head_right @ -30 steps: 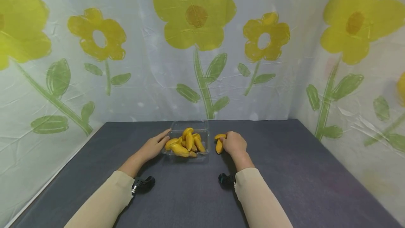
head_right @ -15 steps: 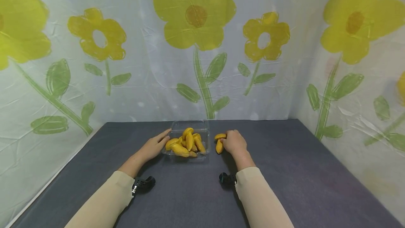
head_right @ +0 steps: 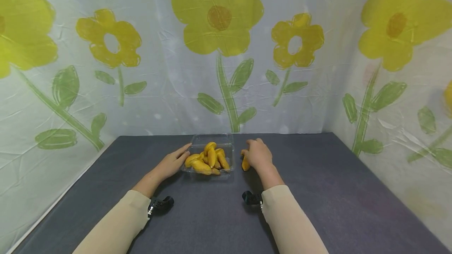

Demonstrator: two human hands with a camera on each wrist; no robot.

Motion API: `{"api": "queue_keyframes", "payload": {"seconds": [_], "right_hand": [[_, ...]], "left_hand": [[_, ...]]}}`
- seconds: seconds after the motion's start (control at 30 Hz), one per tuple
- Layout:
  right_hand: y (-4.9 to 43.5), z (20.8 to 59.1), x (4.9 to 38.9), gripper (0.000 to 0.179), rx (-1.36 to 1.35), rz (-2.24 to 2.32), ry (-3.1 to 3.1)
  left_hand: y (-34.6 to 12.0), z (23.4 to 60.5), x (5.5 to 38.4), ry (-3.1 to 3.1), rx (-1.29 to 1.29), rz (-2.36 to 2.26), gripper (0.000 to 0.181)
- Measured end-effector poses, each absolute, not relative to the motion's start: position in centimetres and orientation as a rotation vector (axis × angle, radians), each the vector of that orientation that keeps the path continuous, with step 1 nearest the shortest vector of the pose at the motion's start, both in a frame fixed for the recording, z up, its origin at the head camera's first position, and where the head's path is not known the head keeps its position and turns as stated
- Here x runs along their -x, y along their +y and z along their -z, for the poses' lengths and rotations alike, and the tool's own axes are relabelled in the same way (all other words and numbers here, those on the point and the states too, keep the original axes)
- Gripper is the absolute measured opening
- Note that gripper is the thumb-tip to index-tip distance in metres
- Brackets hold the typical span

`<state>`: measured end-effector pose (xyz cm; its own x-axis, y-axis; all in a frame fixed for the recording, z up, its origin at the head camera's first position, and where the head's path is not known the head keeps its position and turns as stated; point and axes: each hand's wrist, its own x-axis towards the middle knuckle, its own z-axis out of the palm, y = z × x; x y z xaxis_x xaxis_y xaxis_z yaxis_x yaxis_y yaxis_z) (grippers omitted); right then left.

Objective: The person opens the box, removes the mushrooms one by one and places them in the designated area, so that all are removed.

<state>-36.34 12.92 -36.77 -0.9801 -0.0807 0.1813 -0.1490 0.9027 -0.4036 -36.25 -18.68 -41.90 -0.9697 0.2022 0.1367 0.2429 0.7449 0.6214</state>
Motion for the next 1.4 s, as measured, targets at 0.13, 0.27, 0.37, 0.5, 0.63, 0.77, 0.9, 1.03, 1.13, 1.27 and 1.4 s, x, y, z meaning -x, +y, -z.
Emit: {"api": "queue_keyframes", "payload": {"seconds": [0.13,0.27,0.37,0.5,0.63,0.77,0.9,1.03,1.13,1.27,1.4], "right_hand": [[12.4,36.4,36.0,0.047,-0.201,-0.646,-2.883],[11.8,35.9,35.6,0.047,-0.238,-0.655,-2.858],[11.2,35.5,35.3,0.047,-0.262,-0.649,-2.843],[10.4,35.2,35.0,0.047,-0.303,-0.639,-2.829],[9.4,35.2,34.6,0.048,-0.379,-0.612,-2.815],[8.4,35.3,34.0,0.045,-0.477,-0.598,-2.787],[7.4,35.4,33.5,0.041,-0.571,-0.615,-2.771],[6.7,35.7,33.2,0.040,-0.640,-0.604,-2.778],[6.3,36.1,33.2,0.042,-0.666,-0.581,-2.776],[5.9,36.7,33.2,0.044,-0.694,-0.544,-2.766],[5.6,37.3,33.2,0.041,-0.726,-0.486,-2.755]], "left_hand": [[-18.7,41.9,36.2,-2.875,0.370,1.049,0.068],[-18.8,41.9,36.3,-2.864,0.378,1.063,0.066],[-18.8,42.0,36.3,-2.860,0.379,1.068,0.066],[-18.8,42.2,36.4,-2.860,0.373,1.072,0.068],[-18.7,42.3,36.5,-2.864,0.360,1.074,0.067],[-18.7,42.2,36.5,-2.865,0.353,1.073,0.059],[-18.7,42.2,36.5,-2.853,0.364,1.061,0.053],[-18.7,42.2,36.5,-2.850,0.365,1.057,0.051],[-18.6,42.2,36.5,-2.851,0.364,1.063,0.051],[-18.7,42.2,36.5,-2.859,0.363,1.058,0.051],[-18.8,42.2,36.5,-2.861,0.365,1.068,0.052]]}}
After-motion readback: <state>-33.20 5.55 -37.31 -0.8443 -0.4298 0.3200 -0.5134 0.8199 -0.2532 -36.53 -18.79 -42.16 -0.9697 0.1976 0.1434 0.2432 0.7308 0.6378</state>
